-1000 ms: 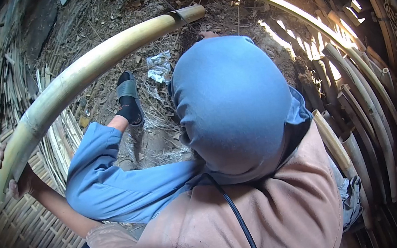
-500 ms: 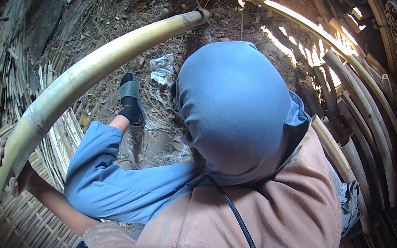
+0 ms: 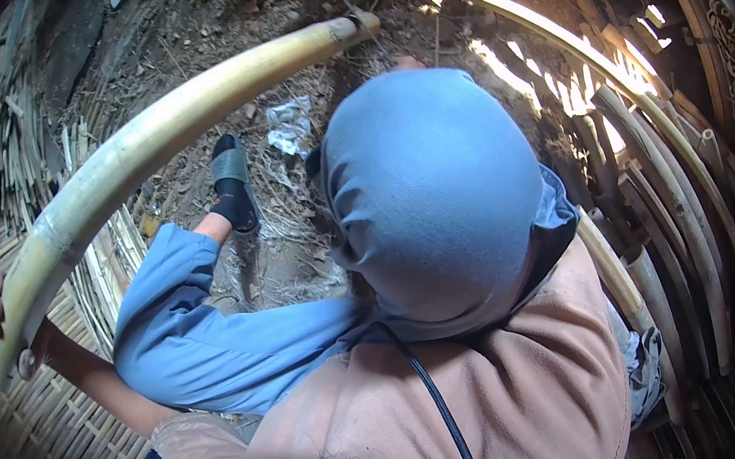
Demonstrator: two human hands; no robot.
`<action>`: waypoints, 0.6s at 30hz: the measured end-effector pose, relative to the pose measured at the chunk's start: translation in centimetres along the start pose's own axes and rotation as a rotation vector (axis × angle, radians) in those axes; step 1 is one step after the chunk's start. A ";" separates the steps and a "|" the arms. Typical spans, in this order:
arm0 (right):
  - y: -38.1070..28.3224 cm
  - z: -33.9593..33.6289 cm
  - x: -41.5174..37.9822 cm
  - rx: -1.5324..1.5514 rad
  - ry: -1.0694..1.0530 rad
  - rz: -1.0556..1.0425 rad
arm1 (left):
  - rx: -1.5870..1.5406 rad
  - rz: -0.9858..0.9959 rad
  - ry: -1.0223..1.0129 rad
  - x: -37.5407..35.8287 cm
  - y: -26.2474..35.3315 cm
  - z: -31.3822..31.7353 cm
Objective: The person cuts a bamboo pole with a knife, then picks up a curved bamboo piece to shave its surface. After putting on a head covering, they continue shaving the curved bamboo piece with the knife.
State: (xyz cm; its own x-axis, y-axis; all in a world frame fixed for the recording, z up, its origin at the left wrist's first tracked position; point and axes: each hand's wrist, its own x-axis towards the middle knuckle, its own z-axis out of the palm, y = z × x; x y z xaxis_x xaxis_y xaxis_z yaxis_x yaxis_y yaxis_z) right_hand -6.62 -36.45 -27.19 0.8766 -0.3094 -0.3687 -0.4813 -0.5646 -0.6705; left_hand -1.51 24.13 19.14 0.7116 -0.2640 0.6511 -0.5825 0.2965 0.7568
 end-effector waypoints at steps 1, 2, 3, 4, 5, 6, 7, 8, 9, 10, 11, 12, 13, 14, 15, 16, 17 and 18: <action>-1.3 0.0 -1.3 0.062 -0.026 -0.010 | -0.005 -0.009 -0.004 0.0 -0.2 0.1; -3.3 -0.1 -1.9 0.126 -0.040 -0.034 | -0.010 -0.018 -0.009 0.0 -0.4 0.3; -6.0 -0.1 -2.2 0.127 0.004 -0.129 | 0.014 0.001 -0.018 0.3 -0.5 1.2; -8.4 0.6 -3.5 0.134 0.037 -0.217 | 0.030 -0.003 -0.020 0.5 -0.4 1.6; -10.4 0.6 -4.9 0.143 0.068 -0.303 | 0.047 -0.006 -0.022 0.6 -0.2 2.0; -10.8 0.3 -5.1 0.078 0.047 -0.349 | 0.063 -0.010 -0.024 0.8 0.0 2.5; -11.3 -0.3 -5.4 0.011 0.025 -0.396 | 0.036 -0.016 -0.044 0.5 0.0 2.1; -11.5 -0.9 -5.3 -0.060 0.006 -0.444 | 0.028 -0.013 -0.056 0.2 -0.1 1.5; -9.2 -0.5 -4.0 -0.025 -0.018 -0.439 | 0.020 -0.009 -0.068 -0.1 -0.1 0.9; -7.5 -0.8 -3.4 0.015 0.009 -0.207 | 0.013 -0.006 -0.080 -0.2 -0.3 0.9; -5.8 -1.0 -3.1 0.057 0.030 0.026 | 0.009 -0.024 -0.086 -0.7 -0.1 0.9; -2.4 -0.8 -1.4 -0.013 0.020 0.035 | 0.006 -0.038 -0.091 -1.0 -0.1 1.2; 1.9 -0.5 0.9 -0.081 0.014 0.048 | -0.090 -0.047 -0.126 -1.0 -0.2 0.9; 4.2 -0.3 2.3 -0.151 0.010 0.063 | -0.027 -0.014 -0.092 -0.9 -0.6 1.1; 5.0 0.3 2.4 -0.126 0.001 -0.023 | 0.032 0.006 -0.053 -0.7 -0.8 1.9; 3.6 0.8 -0.2 -0.046 -0.015 -0.027 | 0.086 -0.007 -0.019 -0.3 -0.9 2.5; -0.8 0.5 -2.6 0.036 -0.010 -0.049 | 0.140 -0.022 0.015 0.0 -0.9 3.2; -5.2 0.1 -3.3 0.121 0.008 -0.094 | 0.194 -0.039 0.048 0.4 -0.9 3.8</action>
State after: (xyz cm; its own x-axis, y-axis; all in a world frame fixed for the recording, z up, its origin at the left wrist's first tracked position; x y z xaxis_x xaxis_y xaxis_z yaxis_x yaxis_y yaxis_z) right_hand -7.03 -32.40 -22.47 0.9175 -0.2662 -0.2955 -0.3932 -0.4949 -0.7749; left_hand -2.20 20.24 18.94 0.7504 -0.2264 0.6211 -0.6155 0.1035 0.7813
